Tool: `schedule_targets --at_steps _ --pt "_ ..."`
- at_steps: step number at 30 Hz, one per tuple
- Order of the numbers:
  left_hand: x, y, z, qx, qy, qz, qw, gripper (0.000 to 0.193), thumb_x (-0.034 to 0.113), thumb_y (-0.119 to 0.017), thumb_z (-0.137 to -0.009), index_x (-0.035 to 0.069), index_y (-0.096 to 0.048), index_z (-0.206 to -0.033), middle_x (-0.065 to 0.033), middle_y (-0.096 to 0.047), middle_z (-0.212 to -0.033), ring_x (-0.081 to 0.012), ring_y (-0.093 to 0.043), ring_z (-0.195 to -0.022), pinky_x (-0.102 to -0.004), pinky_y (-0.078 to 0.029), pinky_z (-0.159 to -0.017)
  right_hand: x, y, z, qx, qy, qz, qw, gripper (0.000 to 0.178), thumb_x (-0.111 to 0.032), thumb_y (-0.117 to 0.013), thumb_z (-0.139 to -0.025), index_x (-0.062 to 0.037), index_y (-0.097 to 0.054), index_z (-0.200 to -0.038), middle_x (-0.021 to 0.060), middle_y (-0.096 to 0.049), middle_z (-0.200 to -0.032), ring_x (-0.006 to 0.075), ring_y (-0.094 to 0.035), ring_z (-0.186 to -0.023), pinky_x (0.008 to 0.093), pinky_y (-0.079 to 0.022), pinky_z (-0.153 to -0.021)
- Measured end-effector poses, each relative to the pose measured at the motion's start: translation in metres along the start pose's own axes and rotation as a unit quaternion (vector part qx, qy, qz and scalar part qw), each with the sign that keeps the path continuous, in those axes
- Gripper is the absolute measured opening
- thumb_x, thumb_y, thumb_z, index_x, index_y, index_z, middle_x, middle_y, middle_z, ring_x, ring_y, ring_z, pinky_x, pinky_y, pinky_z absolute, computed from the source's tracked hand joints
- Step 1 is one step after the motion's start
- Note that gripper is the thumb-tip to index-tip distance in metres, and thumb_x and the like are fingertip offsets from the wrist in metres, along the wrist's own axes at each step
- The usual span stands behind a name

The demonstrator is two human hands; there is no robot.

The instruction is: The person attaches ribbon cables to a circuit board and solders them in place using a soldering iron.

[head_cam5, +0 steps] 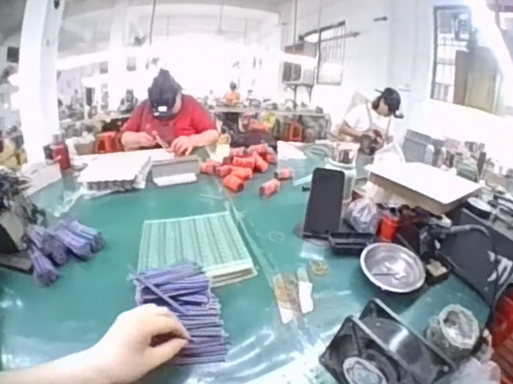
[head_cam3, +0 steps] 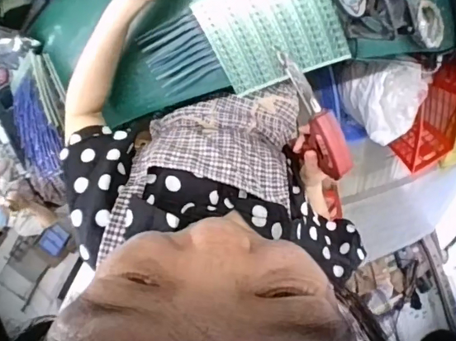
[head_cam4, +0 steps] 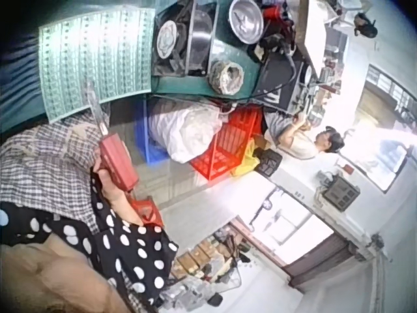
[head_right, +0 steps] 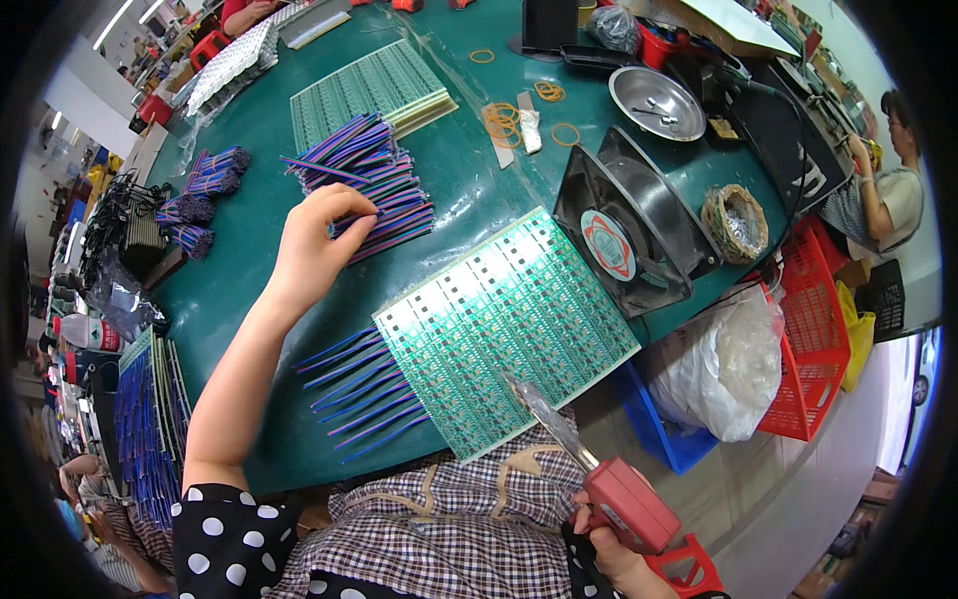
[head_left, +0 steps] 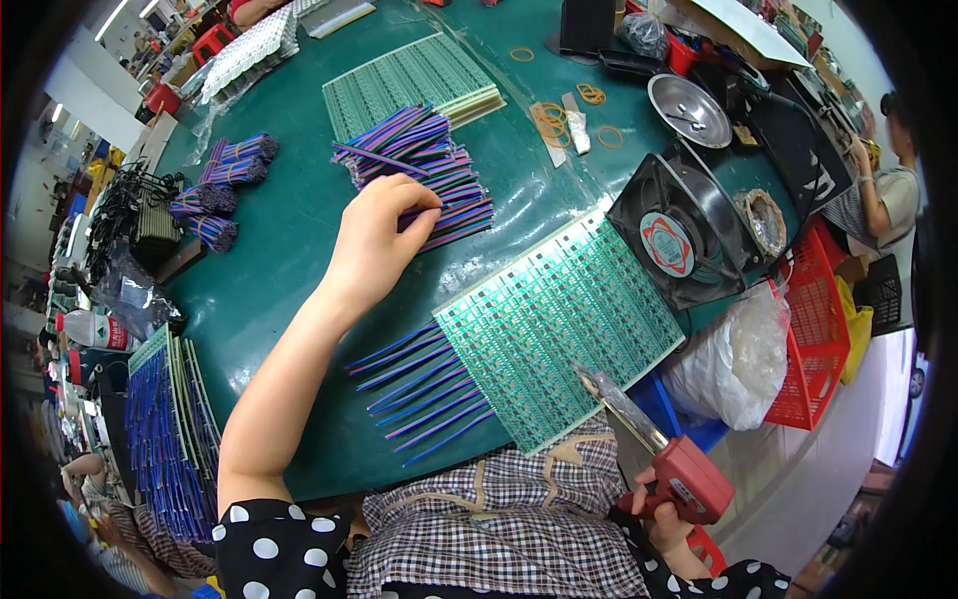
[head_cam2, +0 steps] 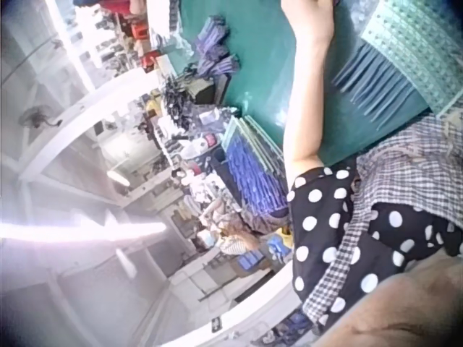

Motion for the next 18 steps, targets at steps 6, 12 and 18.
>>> schedule_targets --at_steps 6,12,18 --pt "-0.006 0.002 0.03 -0.055 0.233 0.291 0.926 0.009 0.006 -0.065 -0.086 -0.002 -0.063 -0.09 -0.0006 -0.062 -0.074 -0.0046 -0.055 -0.061 -0.0207 -0.043 -0.052 0.003 -0.002 0.002 0.001 -0.028 0.018 0.999 0.076 -0.052 -0.068 -0.083 0.004 -0.041 -0.127 0.0162 -0.059 -0.102 0.0153 -0.055 -0.06 0.0269 -0.046 -0.052" --pt "0.114 -0.012 0.106 -0.146 -0.061 0.079 0.984 0.014 0.005 -0.064 -0.077 0.002 -0.064 -0.09 -0.0093 -0.06 -0.082 -0.0243 -0.062 -0.078 -0.033 -0.051 -0.064 0.008 0.004 0.014 -0.013 -0.11 -0.075 0.991 0.089 -0.032 -0.08 -0.077 -0.0018 -0.026 -0.14 0.0158 -0.062 -0.108 0.0164 -0.061 -0.075 0.0276 -0.05 -0.069" --pt "0.14 -0.03 0.157 -0.067 -0.225 -0.148 0.961 0.03 0.005 -0.063 -0.063 -0.007 -0.068 -0.09 -0.0105 -0.061 -0.081 -0.017 -0.059 -0.064 -0.0243 -0.049 -0.053 0.006 -0.014 0.01 -0.038 -0.106 -0.061 0.992 0.078 -0.035 -0.083 -0.073 0.0064 -0.043 -0.125 0.0114 -0.065 -0.091 0.0149 -0.063 -0.068 0.0231 -0.05 -0.059"
Point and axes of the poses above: each hand's wrist, its own z-axis away from the middle knuckle, its own y-axis out of the back of the hand, x = y × z, the point moved 8 cm from there along -z, towards the middle knuckle
